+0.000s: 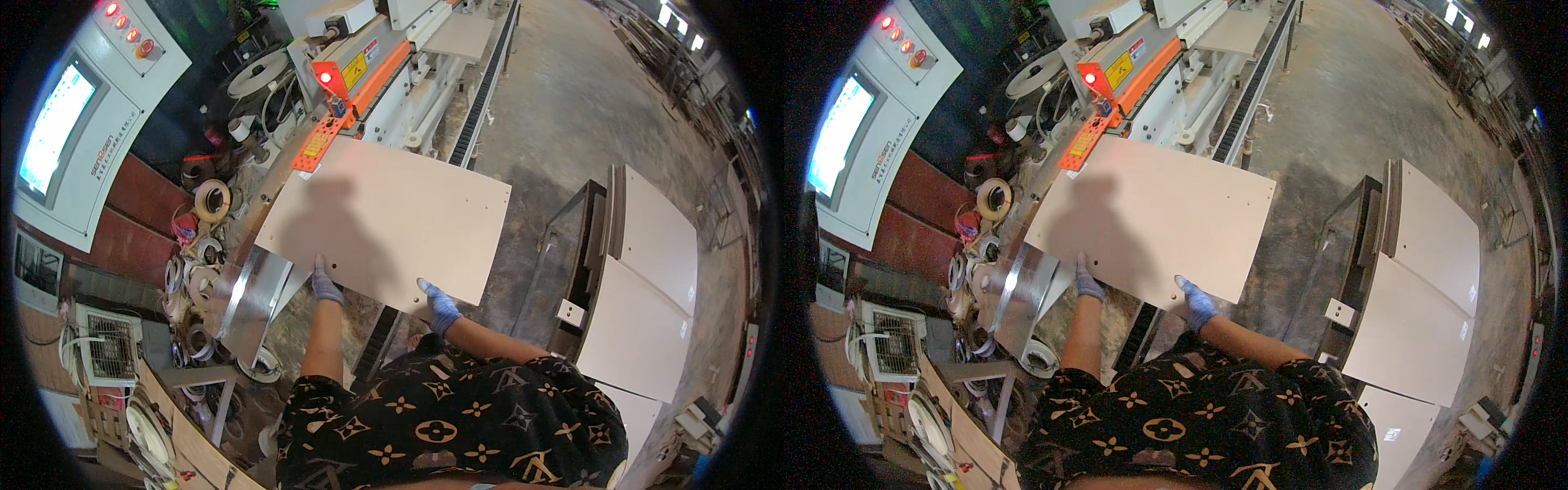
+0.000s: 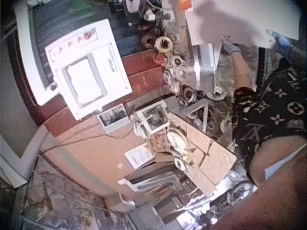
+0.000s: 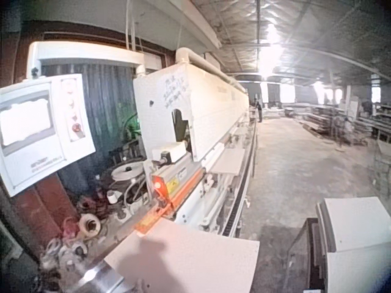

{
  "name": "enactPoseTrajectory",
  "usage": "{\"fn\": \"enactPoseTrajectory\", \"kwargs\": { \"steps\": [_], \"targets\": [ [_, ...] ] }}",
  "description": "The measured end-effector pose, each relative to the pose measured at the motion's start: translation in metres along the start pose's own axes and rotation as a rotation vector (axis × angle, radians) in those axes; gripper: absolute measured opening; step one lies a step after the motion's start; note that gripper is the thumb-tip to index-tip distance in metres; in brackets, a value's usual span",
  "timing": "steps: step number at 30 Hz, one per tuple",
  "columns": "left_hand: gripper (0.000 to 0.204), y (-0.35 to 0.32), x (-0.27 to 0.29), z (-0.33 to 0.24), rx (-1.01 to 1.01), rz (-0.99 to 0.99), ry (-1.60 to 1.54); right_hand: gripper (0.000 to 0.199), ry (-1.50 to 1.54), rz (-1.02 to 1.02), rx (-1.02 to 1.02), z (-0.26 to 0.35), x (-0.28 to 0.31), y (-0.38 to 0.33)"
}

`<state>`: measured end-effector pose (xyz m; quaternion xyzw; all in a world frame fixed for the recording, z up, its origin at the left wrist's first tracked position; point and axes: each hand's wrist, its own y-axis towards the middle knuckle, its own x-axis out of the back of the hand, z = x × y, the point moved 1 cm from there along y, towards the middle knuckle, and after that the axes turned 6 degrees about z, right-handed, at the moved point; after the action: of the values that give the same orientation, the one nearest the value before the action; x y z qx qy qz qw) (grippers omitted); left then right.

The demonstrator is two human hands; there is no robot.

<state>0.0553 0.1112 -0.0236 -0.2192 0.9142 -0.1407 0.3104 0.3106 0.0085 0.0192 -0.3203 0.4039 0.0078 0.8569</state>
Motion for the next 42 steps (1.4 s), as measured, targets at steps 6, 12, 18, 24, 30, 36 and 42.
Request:
{"fn": "enactPoseTrajectory", "kwargs": {
  "steps": [6, 12, 18, 24, 30, 36, 42],
  "targets": [
    [0.065, 0.036, 0.008, 0.019, -0.041, 0.040, 0.008, 0.060, 0.024, 0.008, 0.014, 0.004, 0.006, 0.012],
    [0.061, 0.039, -0.021, 0.013, 0.033, 0.074, 0.001, 0.058, 0.028, -0.062, -0.019, 0.014, 0.018, 0.037],
    [0.068, 0.054, -0.069, 0.016, 0.240, 0.151, 0.057, 0.051, 0.138, -0.166, 0.127, 0.049, 0.023, 0.053],
    [0.069, 0.121, -0.110, 0.016, 0.329, 0.254, 0.203, 0.048, -0.096, -0.476, 0.230, 0.111, 0.007, 0.064],
    [0.069, 0.101, -0.149, 0.009, 0.295, 0.128, 0.207, 0.027, -0.142, -0.241, 0.340, 0.143, 0.077, 0.005],
    [0.029, -0.045, -0.129, 0.043, 0.198, 0.426, 0.270, 0.031, -0.699, -1.102, 0.854, 0.153, 0.234, -0.206],
    [0.033, -0.138, -0.135, 0.110, 0.485, 0.631, 0.334, 0.029, -0.016, -1.452, 0.666, 0.031, 0.276, -0.307]
  ]
}}
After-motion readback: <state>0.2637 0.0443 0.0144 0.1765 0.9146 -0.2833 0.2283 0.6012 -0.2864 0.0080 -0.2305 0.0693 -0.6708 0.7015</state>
